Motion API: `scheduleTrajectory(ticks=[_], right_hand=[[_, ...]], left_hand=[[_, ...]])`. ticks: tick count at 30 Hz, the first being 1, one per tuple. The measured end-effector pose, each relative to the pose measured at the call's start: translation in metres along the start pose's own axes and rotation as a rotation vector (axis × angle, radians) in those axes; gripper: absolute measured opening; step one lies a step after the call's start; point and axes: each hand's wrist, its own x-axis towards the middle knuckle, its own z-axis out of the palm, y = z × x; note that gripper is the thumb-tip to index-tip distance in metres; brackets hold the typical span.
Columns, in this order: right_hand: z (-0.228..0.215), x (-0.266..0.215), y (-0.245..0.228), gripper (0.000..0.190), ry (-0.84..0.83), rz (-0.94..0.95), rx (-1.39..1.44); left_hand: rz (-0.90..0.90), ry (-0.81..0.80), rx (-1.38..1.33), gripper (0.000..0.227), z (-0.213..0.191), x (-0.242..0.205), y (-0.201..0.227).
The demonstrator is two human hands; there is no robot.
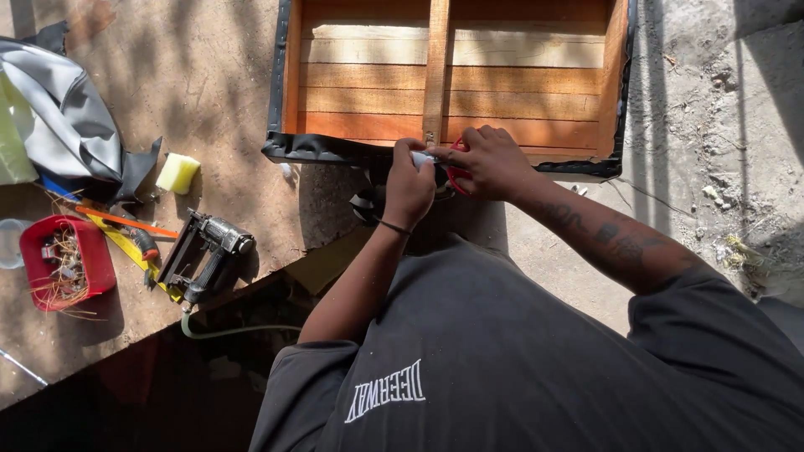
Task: The person is reupholstering a wooden frame by pulling black fabric tight and securing it with a pneumatic staple gun, then trimming the excess fabric with scissors.
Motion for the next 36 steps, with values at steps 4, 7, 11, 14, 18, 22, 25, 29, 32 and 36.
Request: scheduleTrajectory(ticks=[4,7,11,14,18,22,25,29,32,36], right_hand=[[0.048,0.030,0.004,0.046,0.163,-0.124,-0.021],[0.063,0.049,0.002,0.036,0.261,-0.220,-0.071],[0.032,0.061,-0.017,0.035,0.143,-0.251,-0.011],[-0.009,0.068,-0.045,0.030,0.064,-0.175,0.070],[0.025,0.098,-0.061,0.033,0.253,-0.174,-0.068],[0.014,0.125,-0.087,0.042,0.286,-0.206,0.057],[0.037,0.148,-0.093,0.066,0.165,-0.238,0.116],[0.038,0.159,-0.099,0.068,0.102,-0.227,0.120],[0.009,0.149,-0.098,0.055,0.065,-0.240,0.136],[-0.015,0.137,-0.101,0.036,-0.045,-0.169,0.089]], left_hand=[[0.044,0.031,0.089,0.024,0.019,-0.011,0.015],[0.032,0.006,0.076,0.024,0.012,-0.017,0.036],[0.021,0.030,0.120,0.026,0.012,-0.028,0.049],[0.047,0.050,0.132,0.025,0.018,-0.034,0.052],[0.122,0.057,0.123,0.023,0.009,-0.046,0.087],[0.123,0.070,0.124,0.022,0.002,-0.053,0.094],[0.153,0.047,0.081,0.022,-0.003,-0.062,0.103],[0.254,-0.040,0.026,0.020,-0.023,-0.069,0.114],[0.356,-0.086,-0.065,0.024,-0.042,-0.077,0.119],[0.577,-0.132,-0.312,0.030,-0.088,-0.071,0.125]])
